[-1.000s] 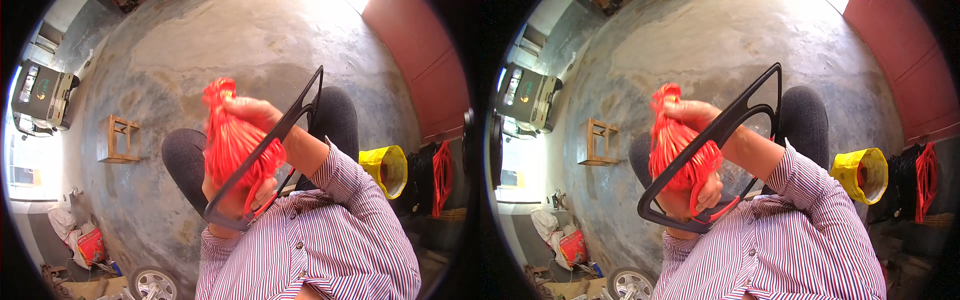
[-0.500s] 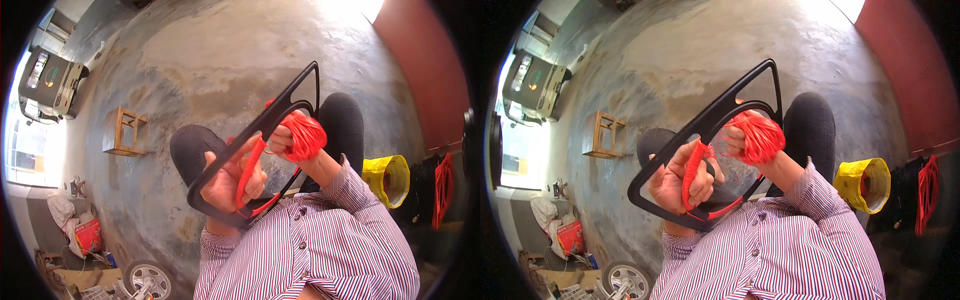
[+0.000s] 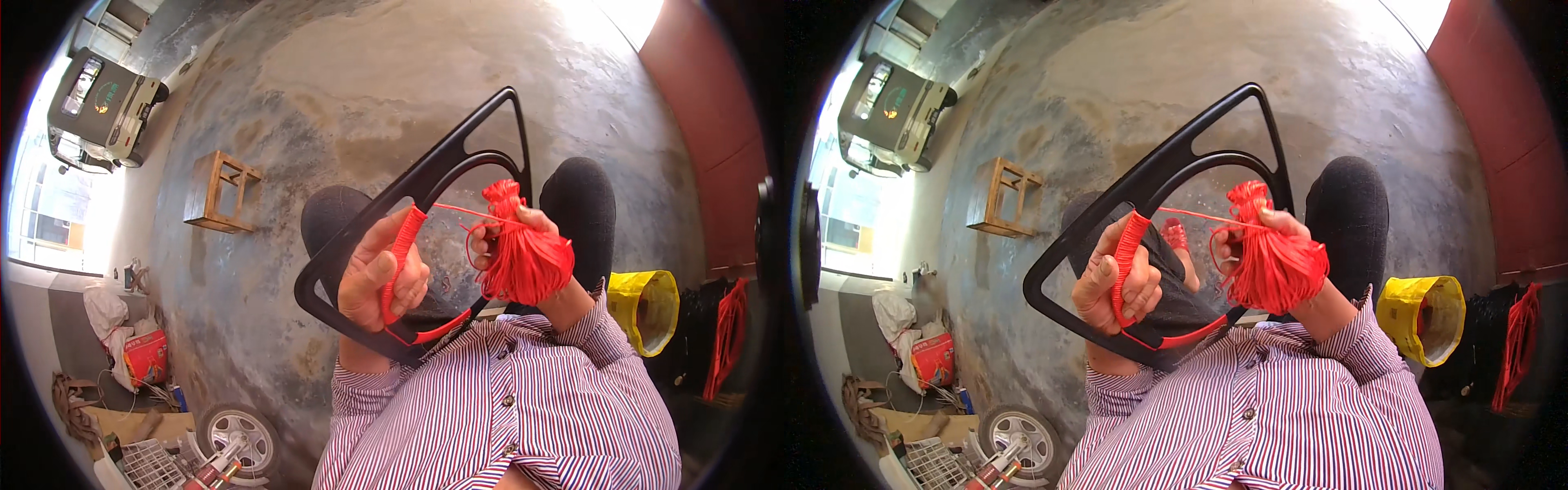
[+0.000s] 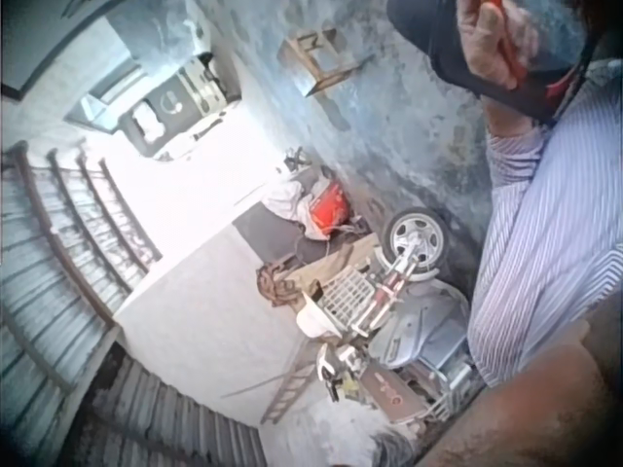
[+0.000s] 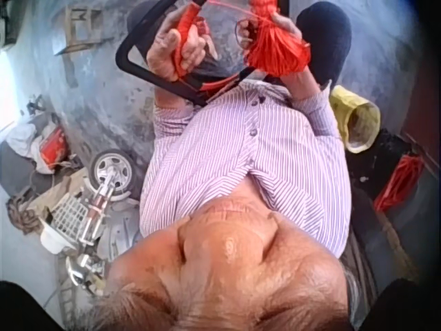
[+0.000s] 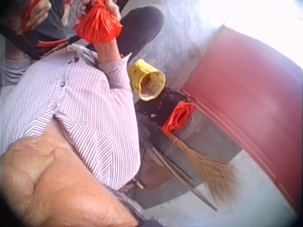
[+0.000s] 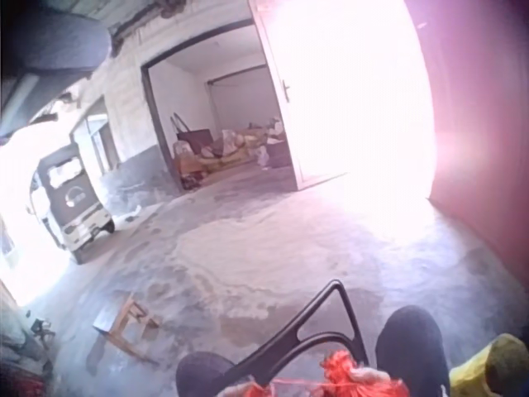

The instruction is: Wrapping red twine around a black triangular frame.

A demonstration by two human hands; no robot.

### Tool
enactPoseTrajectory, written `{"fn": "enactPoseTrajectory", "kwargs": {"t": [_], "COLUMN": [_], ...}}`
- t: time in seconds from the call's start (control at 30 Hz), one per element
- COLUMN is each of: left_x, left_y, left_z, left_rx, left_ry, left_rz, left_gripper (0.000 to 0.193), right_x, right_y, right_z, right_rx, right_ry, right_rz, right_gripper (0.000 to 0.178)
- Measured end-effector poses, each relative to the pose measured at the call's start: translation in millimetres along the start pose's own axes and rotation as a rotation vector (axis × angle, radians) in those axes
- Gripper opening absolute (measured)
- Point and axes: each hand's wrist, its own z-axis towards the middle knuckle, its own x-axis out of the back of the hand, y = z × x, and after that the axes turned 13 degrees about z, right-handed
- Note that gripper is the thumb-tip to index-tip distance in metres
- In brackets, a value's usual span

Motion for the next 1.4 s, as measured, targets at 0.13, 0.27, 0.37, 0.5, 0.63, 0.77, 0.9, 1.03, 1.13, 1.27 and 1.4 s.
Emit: {"fn": "enactPoseTrajectory", "kwargs": {"t": [0.13,0.27,0.37,0.5,0.63,0.77,0.9,1.03,1.13,1.27,1.4], "left_x": [4,4,0,-2,-4,0,2,0,-3,1,16], "left_y": [-1,-2,-3,-5,-6,-9,-11,-9,-12,-12,-6], "left_z": [-3,-2,2,6,9,11,12,12,13,13,5], "left_rx": [-0.039,-0.023,-0.006,-0.033,-0.031,-0.017,-0.031,-0.026,0.02,0.0,-0.026], "left_ry": [0.045,0.042,0.065,0.088,0.093,0.085,0.086,0.063,0.089,0.095,0.121], "left_rz": [0.006,0.008,0.029,0.084,0.043,0.08,0.127,0.114,0.058,0.047,0.04], "left_gripper": [0.059,0.058,0.059,0.059,0.056,0.052,0.05,0.051,0.05,0.05,0.049], "right_x": [-7,-28,-46,-43,-42,-30,-35,-42,-48,-57,-70], "right_y": [4,-9,-7,-5,3,-1,-5,-2,4,8,8], "right_z": [-5,-1,1,-10,-14,-12,-16,-19,-21,-28,-35], "right_rx": [0.135,0.344,0.384,0.317,0.358,0.262,0.275,0.308,0.298,0.222,0.304], "right_ry": [-0.074,-0.322,-0.44,-0.371,-0.247,-0.211,-0.033,0.118,0.082,0.05,0.055], "right_rz": [-0.093,-0.109,-0.104,-0.142,-0.224,-0.253,-0.117,-0.122,-0.249,-0.386,-0.484], "right_gripper": [0.043,0.041,0.043,0.046,0.043,0.041,0.036,0.03,0.047,0.055,0.055]}}
